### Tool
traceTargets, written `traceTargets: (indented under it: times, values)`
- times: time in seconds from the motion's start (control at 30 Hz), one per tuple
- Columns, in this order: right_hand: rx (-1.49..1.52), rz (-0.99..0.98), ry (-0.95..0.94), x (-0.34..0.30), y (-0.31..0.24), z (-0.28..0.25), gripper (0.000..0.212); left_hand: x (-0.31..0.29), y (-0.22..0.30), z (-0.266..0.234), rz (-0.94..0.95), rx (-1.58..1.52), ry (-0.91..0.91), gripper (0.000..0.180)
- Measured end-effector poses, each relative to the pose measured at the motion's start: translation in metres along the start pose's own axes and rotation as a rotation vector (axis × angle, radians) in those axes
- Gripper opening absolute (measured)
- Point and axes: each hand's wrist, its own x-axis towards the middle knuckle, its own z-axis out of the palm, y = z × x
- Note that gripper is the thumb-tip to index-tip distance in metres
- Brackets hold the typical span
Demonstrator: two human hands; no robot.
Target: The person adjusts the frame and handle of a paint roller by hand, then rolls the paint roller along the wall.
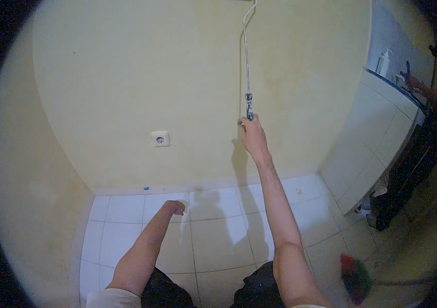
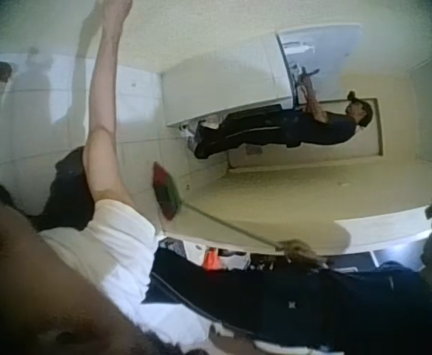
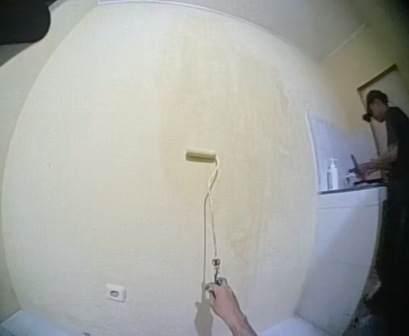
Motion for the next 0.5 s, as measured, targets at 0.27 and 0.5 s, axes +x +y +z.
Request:
traceTargets:
  times: [0.27,0.5]
  values:
    - [-0.033,0.042,-0.074,-0.003,0.003,-0.005,0.019,0.002,0.006,-0.005,0.008,-0.006,-0.014,0.046]
    - [0.093,-0.016,0.122,0.001,-0.09,-0.089,0.041,0.0,0.004,0.0,-0.014,-0.01,-0.04,0.045]
